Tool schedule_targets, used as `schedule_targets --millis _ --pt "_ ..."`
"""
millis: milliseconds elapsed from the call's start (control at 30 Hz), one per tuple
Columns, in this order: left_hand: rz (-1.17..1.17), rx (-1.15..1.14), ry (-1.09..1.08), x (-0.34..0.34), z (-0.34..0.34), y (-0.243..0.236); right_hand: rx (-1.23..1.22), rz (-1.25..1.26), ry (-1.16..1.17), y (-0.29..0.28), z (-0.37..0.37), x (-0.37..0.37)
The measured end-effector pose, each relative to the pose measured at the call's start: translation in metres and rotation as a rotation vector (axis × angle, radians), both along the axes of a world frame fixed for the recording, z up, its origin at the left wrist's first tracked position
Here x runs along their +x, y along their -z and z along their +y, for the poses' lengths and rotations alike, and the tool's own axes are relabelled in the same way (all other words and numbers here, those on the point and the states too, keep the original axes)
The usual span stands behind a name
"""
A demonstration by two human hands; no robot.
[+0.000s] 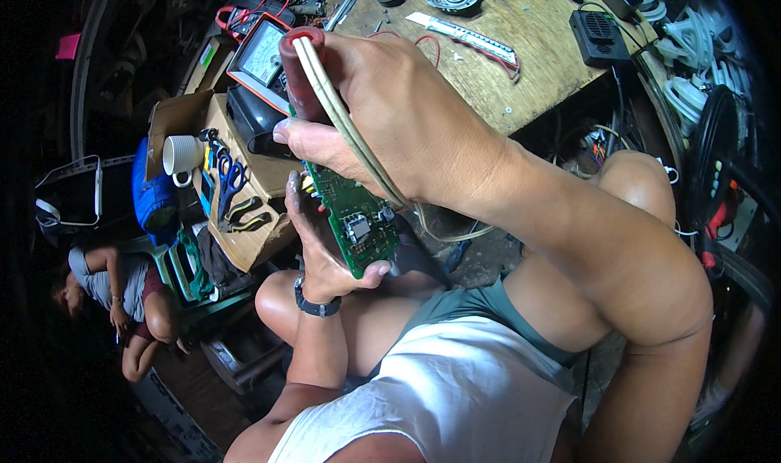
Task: The person tests a green circuit board with a multimeter and uses a soldering iron to apply solder to components on the board.
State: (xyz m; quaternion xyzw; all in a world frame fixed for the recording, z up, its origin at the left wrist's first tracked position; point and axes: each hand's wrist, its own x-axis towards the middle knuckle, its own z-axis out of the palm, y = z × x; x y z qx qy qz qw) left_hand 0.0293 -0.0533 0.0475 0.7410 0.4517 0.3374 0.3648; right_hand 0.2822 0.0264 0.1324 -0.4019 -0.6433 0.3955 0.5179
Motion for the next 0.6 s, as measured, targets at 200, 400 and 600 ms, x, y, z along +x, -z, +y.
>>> schedule_targets --millis 200,400,600 --pt "0.003 0.044 0.006 0.0007 0.0018 0.0068 -0.005 -0.002 0.051 0.0011 -0.0046 0.0035" --pt "-0.081 -0.045 0.019 0.0054 0.0004 0.0010 0.072 -0.031 0.112 0.0001 -0.0084 0.0036" --pt "-0.065 -0.003 -0.001 0.0091 0.0008 0.0011 0.076 0.018 0.129 0.0014 -0.0105 0.0016"
